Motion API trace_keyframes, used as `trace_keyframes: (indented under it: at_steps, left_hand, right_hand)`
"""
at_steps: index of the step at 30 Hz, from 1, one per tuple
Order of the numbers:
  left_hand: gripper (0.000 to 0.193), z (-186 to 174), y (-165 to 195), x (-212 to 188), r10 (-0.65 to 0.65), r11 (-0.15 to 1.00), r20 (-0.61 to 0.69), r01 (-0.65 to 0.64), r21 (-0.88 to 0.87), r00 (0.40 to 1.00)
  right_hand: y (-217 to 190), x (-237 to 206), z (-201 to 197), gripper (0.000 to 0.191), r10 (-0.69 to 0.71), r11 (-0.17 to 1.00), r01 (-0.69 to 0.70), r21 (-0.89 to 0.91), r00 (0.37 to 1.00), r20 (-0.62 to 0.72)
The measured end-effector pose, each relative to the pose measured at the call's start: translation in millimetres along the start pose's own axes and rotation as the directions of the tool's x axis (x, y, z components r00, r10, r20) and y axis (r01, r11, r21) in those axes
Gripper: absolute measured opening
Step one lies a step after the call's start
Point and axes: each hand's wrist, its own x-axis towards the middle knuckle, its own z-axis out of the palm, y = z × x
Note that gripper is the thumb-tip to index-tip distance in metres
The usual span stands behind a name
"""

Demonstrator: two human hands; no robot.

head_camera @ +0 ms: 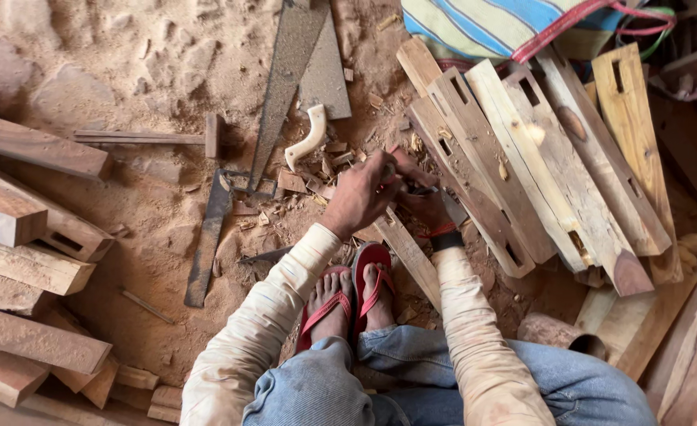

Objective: The person sits on the ground and uses a chisel and a large hammer to carve a rectangular wooden block. They repeatedly strike the chisel to remove wood chips, occasionally adjusting the block and clearing debris.

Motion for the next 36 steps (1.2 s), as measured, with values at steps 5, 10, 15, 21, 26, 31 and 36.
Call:
trace_keyframes:
  at_steps: [5, 10, 15, 21, 26, 31, 36]
  left_hand:
    - [0.030, 3.3, 6.4, 3.4, 0.003, 1.000, 0.003, -0.003, 0.022, 1.000]
    - [0.062, -8.0, -2.9, -30.7, -0.164, 0.986, -0.017, 0.164, -0.026, 0.986]
    - [0.042, -10.0, -41.0, -157.9, -0.257, 0.866, -0.404, 0.394, 0.307, 0.878]
    - [0.055, 24.0, -76.5, -296.3, -0.651, 0.671, -0.249, 0.697, 0.252, 0.717]
    - [0.046, -1.5, -115.3, -293.8, -0.775, 0.308, 0.344, 0.792, -0.528, 0.530]
    - [0.050, -21.2, -88.1, -259.4, -0.764, 0.440, 0.272, 0.780, -0.445, 0.586]
    - [0.069, -76.5, -6.3, -184.8, 0.026, 0.975, -0.115, -0.050, -0.217, 0.993]
  right_hand:
    - [-2.0, 5.7, 1.0, 0.028, -0.056, 0.996, 0.053, 0.066, 0.998, 0.033]
    - [10.4, 3.8, -1.5, 0.034, -0.102, 0.986, 0.112, -0.126, 0.991, 0.089]
    - [18.1, 0.6, -4.0, 0.035, 0.026, 0.998, -0.022, -0.055, 0.996, 0.081]
    - [23.9, -0.7, 1.2, 0.050, 0.160, 0.983, -0.156, -0.102, 0.986, 0.041]
    - [22.3, 0.7, 1.7, 0.052, 0.073, 0.975, -0.067, -0.213, 0.997, 0.019]
    - [14.2, 4.6, 1.5, 0.056, 0.026, 0.990, -0.027, -0.139, 1.000, -0.005]
    - [12.3, 7.4, 3.4, 0.050, -0.101, 0.972, 0.108, -0.210, 0.994, 0.047]
